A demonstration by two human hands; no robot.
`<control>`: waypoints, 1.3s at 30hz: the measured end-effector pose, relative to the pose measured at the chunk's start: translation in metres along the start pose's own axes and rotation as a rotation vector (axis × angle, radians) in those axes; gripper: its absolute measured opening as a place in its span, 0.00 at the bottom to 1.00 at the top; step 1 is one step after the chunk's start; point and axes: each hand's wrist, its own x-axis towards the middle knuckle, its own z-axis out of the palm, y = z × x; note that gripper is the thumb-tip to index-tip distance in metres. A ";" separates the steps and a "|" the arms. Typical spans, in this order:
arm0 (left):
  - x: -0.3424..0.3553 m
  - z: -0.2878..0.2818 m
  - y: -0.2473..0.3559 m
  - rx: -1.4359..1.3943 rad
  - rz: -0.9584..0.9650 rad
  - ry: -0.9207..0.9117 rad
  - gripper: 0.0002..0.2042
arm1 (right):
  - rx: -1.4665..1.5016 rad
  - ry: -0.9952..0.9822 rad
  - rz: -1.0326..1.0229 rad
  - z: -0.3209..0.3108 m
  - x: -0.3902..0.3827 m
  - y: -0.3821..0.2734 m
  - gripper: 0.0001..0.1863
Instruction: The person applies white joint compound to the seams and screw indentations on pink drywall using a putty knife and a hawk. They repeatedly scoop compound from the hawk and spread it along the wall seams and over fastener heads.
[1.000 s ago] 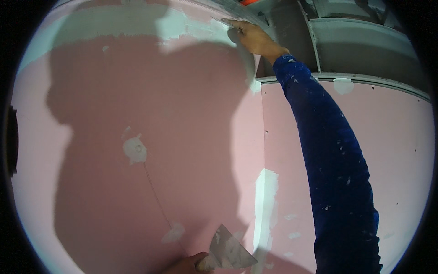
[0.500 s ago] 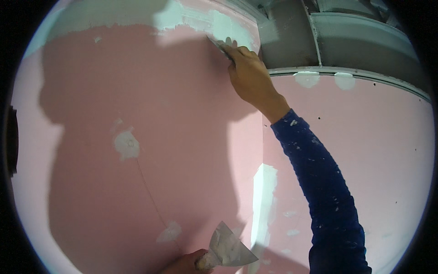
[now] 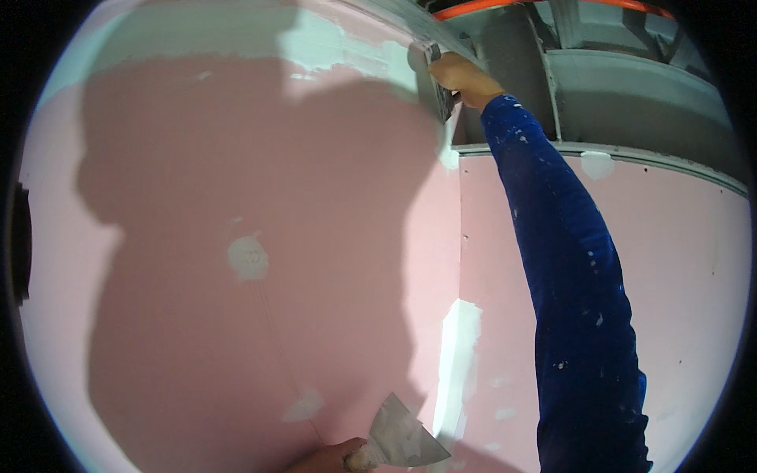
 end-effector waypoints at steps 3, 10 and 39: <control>-0.005 0.001 0.003 0.042 0.087 0.064 0.21 | -0.070 -0.005 -0.096 0.003 -0.018 -0.045 0.24; -0.005 0.004 -0.004 0.182 0.259 0.089 0.22 | -0.329 -0.050 -0.339 0.017 -0.055 -0.112 0.21; 0.006 -0.004 -0.013 0.023 0.158 0.009 0.24 | -0.297 0.243 -0.280 -0.016 -0.093 -0.014 0.18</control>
